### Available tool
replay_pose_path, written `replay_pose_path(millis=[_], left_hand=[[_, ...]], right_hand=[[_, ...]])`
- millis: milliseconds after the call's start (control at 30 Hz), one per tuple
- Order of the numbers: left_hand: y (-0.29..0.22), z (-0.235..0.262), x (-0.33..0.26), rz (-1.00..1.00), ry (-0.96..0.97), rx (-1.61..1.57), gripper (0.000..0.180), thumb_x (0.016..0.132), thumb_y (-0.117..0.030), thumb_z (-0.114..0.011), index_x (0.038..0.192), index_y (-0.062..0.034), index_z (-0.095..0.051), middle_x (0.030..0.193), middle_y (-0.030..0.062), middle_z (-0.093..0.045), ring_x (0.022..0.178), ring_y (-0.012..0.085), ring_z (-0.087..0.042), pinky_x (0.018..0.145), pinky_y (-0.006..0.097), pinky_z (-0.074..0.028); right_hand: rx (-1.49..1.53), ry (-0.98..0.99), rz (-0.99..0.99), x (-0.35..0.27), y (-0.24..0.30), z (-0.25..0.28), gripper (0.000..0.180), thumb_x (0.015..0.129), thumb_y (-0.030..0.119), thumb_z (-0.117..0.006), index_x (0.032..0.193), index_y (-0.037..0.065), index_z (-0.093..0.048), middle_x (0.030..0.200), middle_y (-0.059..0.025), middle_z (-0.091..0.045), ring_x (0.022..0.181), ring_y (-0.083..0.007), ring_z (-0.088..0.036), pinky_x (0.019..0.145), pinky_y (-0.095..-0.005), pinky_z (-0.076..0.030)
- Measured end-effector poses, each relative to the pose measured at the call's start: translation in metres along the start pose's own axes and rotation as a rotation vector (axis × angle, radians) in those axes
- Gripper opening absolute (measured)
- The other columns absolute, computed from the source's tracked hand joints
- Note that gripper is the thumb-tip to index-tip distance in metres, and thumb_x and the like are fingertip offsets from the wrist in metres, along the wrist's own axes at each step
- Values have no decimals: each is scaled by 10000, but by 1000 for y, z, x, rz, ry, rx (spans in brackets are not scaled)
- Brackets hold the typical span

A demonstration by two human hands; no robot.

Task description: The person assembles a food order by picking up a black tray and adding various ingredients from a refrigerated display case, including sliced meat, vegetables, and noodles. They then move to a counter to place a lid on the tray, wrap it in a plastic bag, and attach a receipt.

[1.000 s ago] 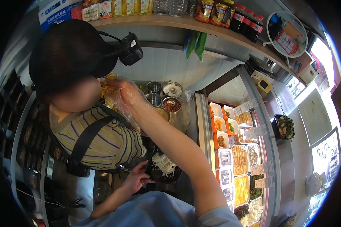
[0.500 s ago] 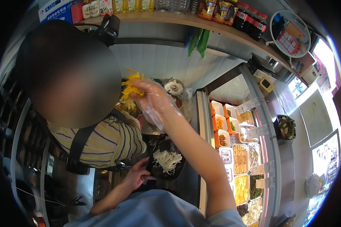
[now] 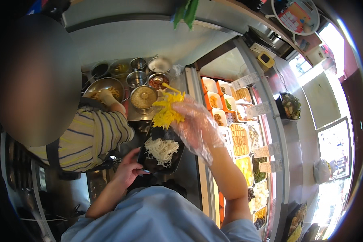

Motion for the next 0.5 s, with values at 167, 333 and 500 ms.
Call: replay_pose_path(millis=[167,333,500], left_hand=[[-6,2,-26,31,-71,-7,700,758,183,-458,1402,-90,-415,1216,162,-580,1053,312,-639,806,491,-605],[-18,0,-60,138,-191,40,710,747,189,-466,1401,-81,-407,1181,176,-608,1024,322,-655,787,484,-613],[-29,-8,-71,173,-125,167,699,745,186,-470,1396,-60,-403,1242,197,-588,1078,335,-637,810,496,-605]], right_hand=[[-45,-61,86,-59,-2,-28,324,878,8,-599,1198,7,-542,1168,-133,-601,1052,-224,-618,874,-342,-541],[-211,100,146,-93,-8,-37,213,865,58,-667,1056,25,-578,1047,-118,-611,962,-235,-613,832,-347,-496],[-231,318,282,-111,-18,-27,177,864,115,-704,978,25,-603,994,-129,-611,936,-267,-601,808,-365,-474]])
Point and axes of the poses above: each hand's wrist, its own x-axis towards the middle knuckle, its own z-axis out of the back of the hand, y = z × x, the point moved 1 cm from there along x, towards the middle knuckle
